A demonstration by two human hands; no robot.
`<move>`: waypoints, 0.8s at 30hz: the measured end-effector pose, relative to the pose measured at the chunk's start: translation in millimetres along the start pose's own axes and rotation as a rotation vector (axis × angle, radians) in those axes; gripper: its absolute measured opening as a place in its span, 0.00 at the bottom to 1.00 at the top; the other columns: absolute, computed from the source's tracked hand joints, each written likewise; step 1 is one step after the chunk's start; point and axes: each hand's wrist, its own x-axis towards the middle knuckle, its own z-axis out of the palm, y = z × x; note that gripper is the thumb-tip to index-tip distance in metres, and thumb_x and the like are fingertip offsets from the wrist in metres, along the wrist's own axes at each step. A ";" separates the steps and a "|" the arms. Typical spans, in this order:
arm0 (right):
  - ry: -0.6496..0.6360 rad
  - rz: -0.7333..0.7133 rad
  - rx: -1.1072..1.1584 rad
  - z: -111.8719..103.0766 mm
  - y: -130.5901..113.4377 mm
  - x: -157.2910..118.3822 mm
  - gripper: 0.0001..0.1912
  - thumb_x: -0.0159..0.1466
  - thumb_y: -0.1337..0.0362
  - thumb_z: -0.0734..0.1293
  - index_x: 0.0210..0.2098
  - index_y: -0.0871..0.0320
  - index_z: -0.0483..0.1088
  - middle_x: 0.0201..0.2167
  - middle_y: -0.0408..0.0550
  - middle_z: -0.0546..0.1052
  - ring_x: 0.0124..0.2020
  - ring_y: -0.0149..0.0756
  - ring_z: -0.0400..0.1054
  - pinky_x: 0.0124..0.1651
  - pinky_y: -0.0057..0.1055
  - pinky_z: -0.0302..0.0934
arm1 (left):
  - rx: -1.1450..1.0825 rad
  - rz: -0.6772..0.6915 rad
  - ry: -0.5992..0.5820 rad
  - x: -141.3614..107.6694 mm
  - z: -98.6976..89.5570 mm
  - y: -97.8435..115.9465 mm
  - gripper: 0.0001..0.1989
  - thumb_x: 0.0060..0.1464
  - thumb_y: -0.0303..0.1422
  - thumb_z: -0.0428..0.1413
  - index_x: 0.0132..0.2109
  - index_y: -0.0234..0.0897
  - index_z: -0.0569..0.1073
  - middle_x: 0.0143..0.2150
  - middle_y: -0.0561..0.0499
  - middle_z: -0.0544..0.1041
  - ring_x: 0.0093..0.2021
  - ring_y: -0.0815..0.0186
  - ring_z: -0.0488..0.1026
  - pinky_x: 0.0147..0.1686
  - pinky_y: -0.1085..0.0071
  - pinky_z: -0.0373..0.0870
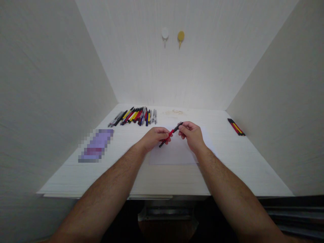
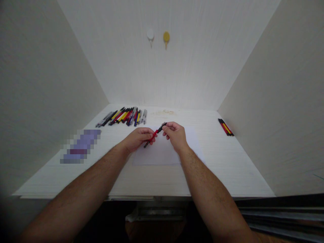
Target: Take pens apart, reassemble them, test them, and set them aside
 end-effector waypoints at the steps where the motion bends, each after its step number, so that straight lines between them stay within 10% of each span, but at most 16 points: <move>1: -0.002 -0.001 -0.003 -0.1 0.0 0.3 0.09 0.51 0.61 0.72 0.29 0.59 0.71 0.16 0.41 0.73 0.17 0.26 0.62 0.19 0.24 0.53 | 0.001 -0.001 0.002 -0.2 0.1 0.3 0.11 0.45 0.34 0.61 0.35 0.30 0.76 0.27 0.49 0.76 0.25 0.69 0.71 0.28 0.72 0.64; 24: 0.029 0.003 0.021 -2.5 1.1 1.7 0.09 0.50 0.62 0.72 0.28 0.59 0.72 0.18 0.41 0.72 0.17 0.26 0.61 0.18 0.24 0.53 | 0.020 0.004 0.018 -1.9 1.6 2.9 0.11 0.45 0.33 0.61 0.35 0.30 0.76 0.27 0.49 0.76 0.25 0.69 0.71 0.29 0.71 0.64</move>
